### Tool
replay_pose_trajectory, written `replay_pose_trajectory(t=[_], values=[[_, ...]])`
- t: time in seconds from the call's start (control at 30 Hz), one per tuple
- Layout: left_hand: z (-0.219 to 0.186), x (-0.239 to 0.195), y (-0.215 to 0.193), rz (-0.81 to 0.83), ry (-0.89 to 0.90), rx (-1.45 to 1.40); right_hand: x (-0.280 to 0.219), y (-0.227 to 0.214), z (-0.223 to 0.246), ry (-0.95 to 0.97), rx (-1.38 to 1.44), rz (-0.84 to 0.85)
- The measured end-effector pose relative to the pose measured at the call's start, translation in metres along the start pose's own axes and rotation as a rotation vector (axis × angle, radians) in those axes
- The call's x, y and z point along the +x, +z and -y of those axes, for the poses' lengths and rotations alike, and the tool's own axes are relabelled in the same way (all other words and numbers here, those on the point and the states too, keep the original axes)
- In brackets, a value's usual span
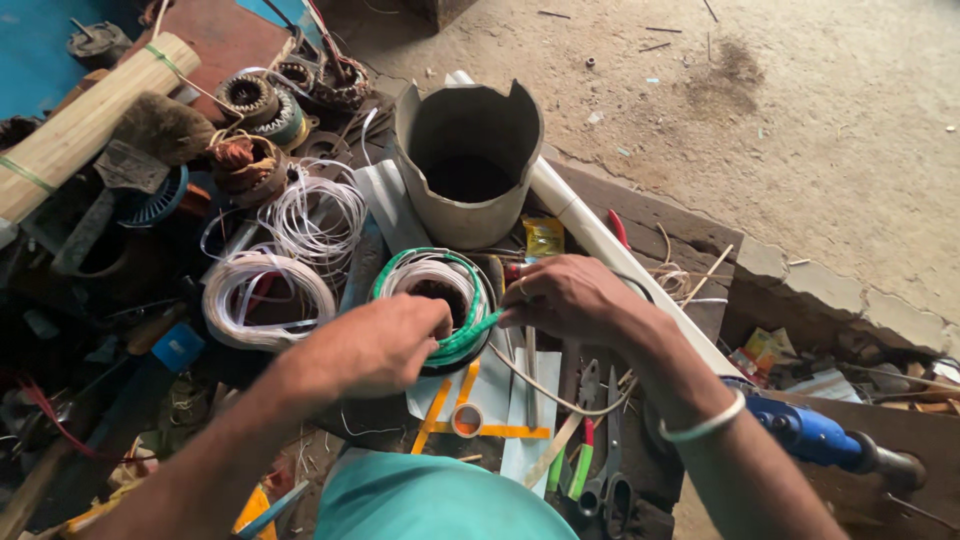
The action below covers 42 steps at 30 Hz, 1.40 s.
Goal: The person repairs electrical wires by stripping insulation, twisting exposed strands, and wrapping the connection with green electrical tape. They then coil the repaired wire and place it on the workbench.
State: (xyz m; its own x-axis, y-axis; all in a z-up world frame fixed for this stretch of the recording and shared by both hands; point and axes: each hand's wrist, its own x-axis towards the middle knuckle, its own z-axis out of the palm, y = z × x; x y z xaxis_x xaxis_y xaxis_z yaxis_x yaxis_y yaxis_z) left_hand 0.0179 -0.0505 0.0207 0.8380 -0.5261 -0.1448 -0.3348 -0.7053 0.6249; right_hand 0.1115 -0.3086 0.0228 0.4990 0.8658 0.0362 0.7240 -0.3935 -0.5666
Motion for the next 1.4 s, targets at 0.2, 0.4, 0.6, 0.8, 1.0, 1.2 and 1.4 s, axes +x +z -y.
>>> replay_pose_trajectory(t=[0.2, 0.4, 0.6, 0.8, 1.0, 1.2, 1.4], values=[[-0.008, 0.002, 0.044, -0.074, -0.017, 0.189, 0.028, -0.011, -0.006, 0.006, -0.104, 0.245], [-0.028, 0.028, 0.079, -0.561, -0.178, 0.463, 0.042, -0.015, -0.007, 0.036, -0.194, 0.336], [-0.028, 0.024, 0.079, -0.652, -0.113, 0.578, 0.018, -0.01, -0.003, -0.101, -0.12, -0.297], [-0.033, 0.021, 0.077, -0.673, -0.1, 0.513, -0.031, 0.072, 0.021, 0.771, 0.807, -0.883], [-0.035, 0.016, 0.08, -0.687, -0.082, 0.538, -0.013, 0.097, -0.003, 0.724, 1.599, -0.989], [-0.037, 0.012, 0.076, -0.696, -0.061, 0.415, 0.058, 0.097, -0.01, 0.699, 0.939, -0.958], [-0.032, 0.007, 0.077, -0.754, -0.003, 0.472, 0.068, 0.103, -0.002, 0.512, 0.649, -0.888]])
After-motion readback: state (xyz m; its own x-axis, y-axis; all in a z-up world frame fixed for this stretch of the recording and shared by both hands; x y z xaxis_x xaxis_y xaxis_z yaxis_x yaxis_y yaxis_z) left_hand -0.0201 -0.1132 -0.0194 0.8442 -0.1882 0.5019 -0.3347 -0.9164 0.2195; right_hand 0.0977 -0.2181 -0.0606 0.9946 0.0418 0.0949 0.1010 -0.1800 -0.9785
